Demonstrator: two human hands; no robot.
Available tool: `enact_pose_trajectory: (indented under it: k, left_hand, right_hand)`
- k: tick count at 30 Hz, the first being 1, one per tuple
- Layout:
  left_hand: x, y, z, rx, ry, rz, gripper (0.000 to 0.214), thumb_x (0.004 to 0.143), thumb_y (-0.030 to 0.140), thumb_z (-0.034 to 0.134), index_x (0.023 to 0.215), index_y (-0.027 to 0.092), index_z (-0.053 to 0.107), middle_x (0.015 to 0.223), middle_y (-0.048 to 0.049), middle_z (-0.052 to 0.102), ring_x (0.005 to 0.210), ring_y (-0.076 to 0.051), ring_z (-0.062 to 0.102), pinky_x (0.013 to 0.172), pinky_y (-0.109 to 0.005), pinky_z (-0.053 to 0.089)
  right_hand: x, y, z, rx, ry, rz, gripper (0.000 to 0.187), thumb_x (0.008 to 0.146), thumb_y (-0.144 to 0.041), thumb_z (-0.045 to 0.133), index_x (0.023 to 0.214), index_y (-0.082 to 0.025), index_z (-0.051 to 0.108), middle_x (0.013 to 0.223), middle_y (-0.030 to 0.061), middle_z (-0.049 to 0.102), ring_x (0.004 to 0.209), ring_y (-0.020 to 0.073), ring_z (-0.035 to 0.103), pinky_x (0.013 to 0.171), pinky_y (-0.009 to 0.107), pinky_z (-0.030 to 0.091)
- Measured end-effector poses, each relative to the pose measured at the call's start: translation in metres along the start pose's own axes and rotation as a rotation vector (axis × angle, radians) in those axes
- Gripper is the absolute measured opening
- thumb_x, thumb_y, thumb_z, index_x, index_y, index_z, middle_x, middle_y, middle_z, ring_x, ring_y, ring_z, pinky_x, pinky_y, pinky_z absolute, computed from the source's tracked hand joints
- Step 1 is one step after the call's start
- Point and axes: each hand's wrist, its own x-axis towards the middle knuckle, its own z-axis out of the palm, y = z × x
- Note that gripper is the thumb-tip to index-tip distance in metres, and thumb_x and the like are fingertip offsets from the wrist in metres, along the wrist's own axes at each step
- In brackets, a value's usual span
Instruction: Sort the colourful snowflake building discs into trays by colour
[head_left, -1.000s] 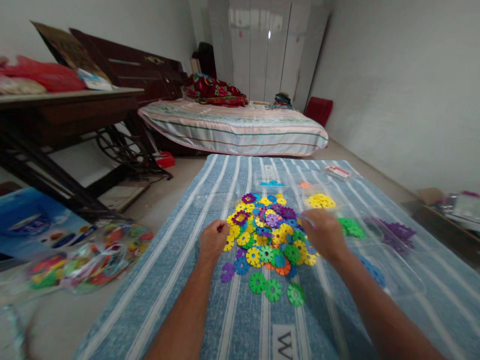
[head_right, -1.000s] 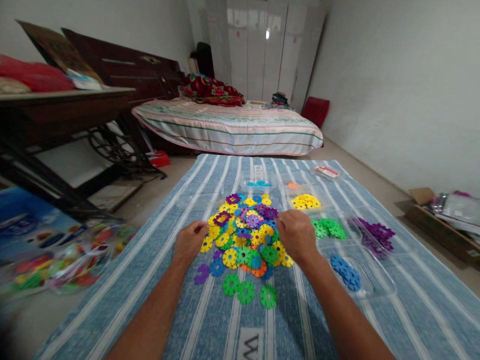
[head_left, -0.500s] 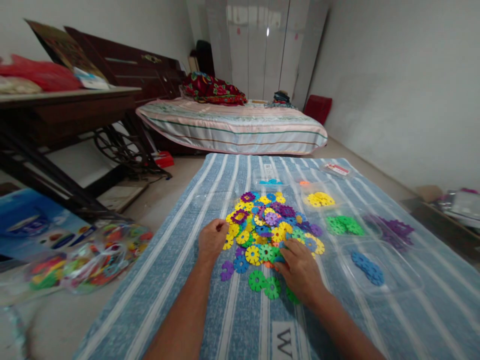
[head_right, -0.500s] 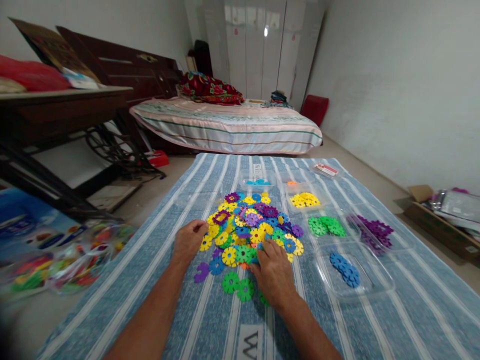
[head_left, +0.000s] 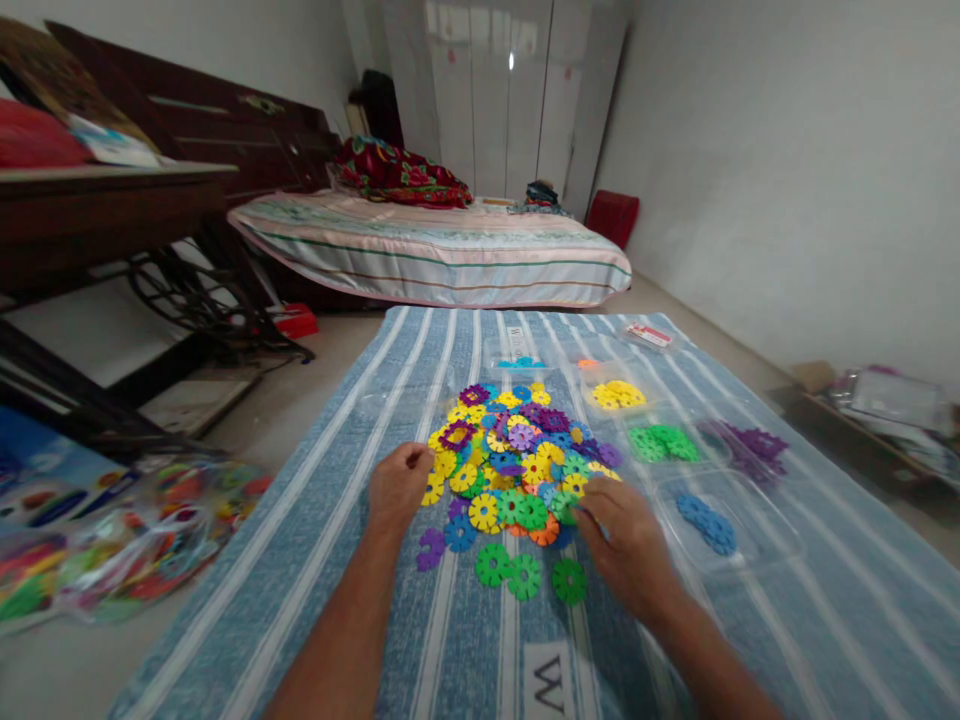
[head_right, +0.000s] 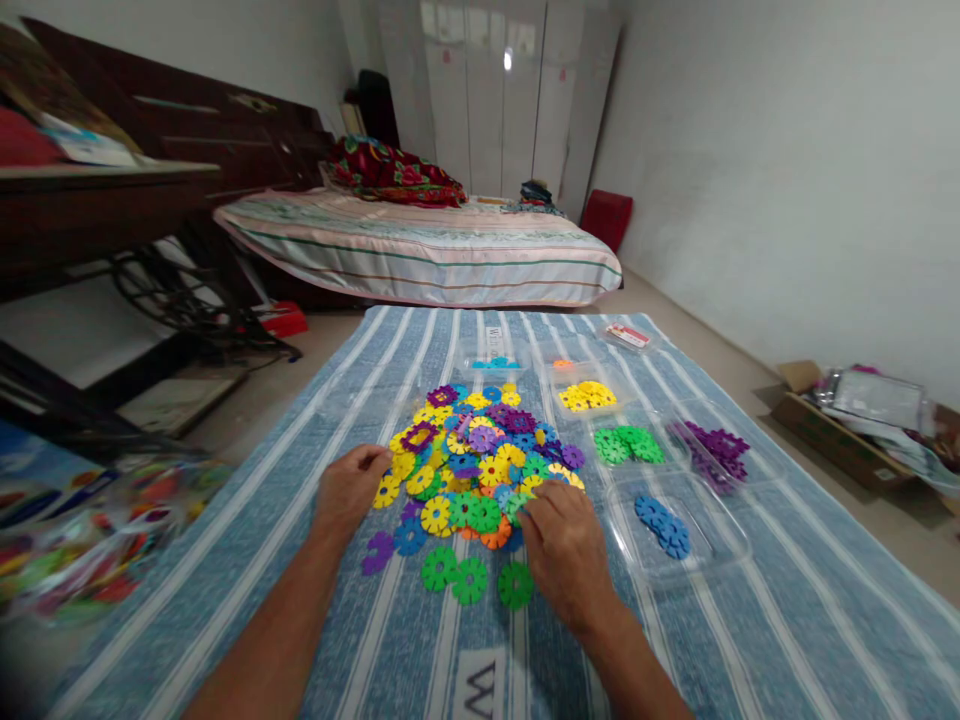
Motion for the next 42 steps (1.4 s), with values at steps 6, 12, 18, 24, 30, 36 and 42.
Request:
enact_pose_trajectory:
  k: [6, 12, 18, 24, 30, 36, 42]
  left_hand:
    - [-0.003, 0.002, -0.003, 0.013, -0.007, 0.004, 0.026, 0.077, 0.037, 0.045, 0.077, 0.02, 0.065, 0.076, -0.0009, 0.069, 0.072, -0.015, 0.062, 0.067, -0.022, 0.042]
    - [-0.004, 0.001, -0.003, -0.01, -0.023, -0.019, 0.023, 0.077, 0.035, 0.047, 0.076, 0.021, 0.064, 0.076, 0.0, 0.069, 0.073, -0.014, 0.062, 0.067, -0.022, 0.042]
    - [-0.005, -0.001, -0.002, -0.027, -0.025, -0.011, 0.021, 0.079, 0.034, 0.046, 0.075, 0.021, 0.062, 0.077, 0.0, 0.069, 0.076, -0.014, 0.062, 0.068, -0.022, 0.043]
    - [-0.006, -0.003, 0.0, -0.058, -0.035, -0.031, 0.019, 0.079, 0.033, 0.048, 0.074, 0.02, 0.062, 0.076, 0.0004, 0.068, 0.073, -0.014, 0.062, 0.066, -0.022, 0.043]
    - [-0.006, -0.004, 0.001, -0.044, -0.029, -0.02, 0.021, 0.079, 0.033, 0.047, 0.074, 0.02, 0.063, 0.076, -0.0002, 0.068, 0.073, -0.014, 0.062, 0.066, -0.023, 0.042]
    - [-0.007, -0.002, -0.001, -0.045, -0.014, -0.005, 0.022, 0.078, 0.033, 0.047, 0.074, 0.02, 0.064, 0.074, 0.0001, 0.068, 0.07, -0.014, 0.061, 0.066, -0.022, 0.042]
    - [-0.006, -0.001, -0.002, -0.018, -0.014, -0.007, 0.02, 0.078, 0.033, 0.047, 0.075, 0.021, 0.063, 0.076, -0.0001, 0.069, 0.072, -0.014, 0.061, 0.067, -0.022, 0.042]
  right_hand:
    - [0.011, 0.012, -0.017, -0.06, -0.168, 0.076, 0.02, 0.086, -0.024, 0.051, 0.071, -0.021, 0.063, 0.07, 0.0016, 0.065, 0.07, 0.0161, 0.059, 0.069, 0.029, 0.042]
    - [0.062, 0.014, 0.006, -0.147, -0.489, 0.088, 0.023, 0.085, -0.022, 0.051, 0.065, -0.02, 0.063, 0.066, 0.0008, 0.067, 0.062, 0.0136, 0.059, 0.056, 0.025, 0.032]
    - [0.173, 0.034, 0.032, -0.298, -0.337, 0.09, 0.021, 0.088, -0.03, 0.05, 0.084, -0.02, 0.068, 0.083, 0.0052, 0.071, 0.076, 0.0174, 0.062, 0.062, 0.026, 0.037]
    - [0.183, 0.028, 0.048, -0.25, -0.19, 0.17, 0.026, 0.09, -0.032, 0.045, 0.095, -0.018, 0.067, 0.086, 0.0071, 0.07, 0.078, 0.0191, 0.062, 0.067, 0.028, 0.04]
    - [0.075, -0.005, 0.063, 0.056, -0.253, -0.064, 0.02, 0.087, -0.026, 0.048, 0.081, -0.02, 0.066, 0.082, 0.0049, 0.067, 0.083, 0.0177, 0.06, 0.078, 0.029, 0.045]
    - [0.021, -0.035, 0.055, 0.07, -0.292, -0.158, 0.025, 0.076, -0.028, 0.066, 0.1, -0.02, 0.064, 0.117, 0.0102, 0.06, 0.118, 0.0281, 0.047, 0.098, 0.046, 0.039]
    - [0.004, -0.032, 0.056, -0.017, -0.289, -0.158, 0.013, 0.082, -0.015, 0.057, 0.092, -0.02, 0.064, 0.118, 0.009, 0.059, 0.12, 0.0274, 0.046, 0.097, 0.046, 0.041]
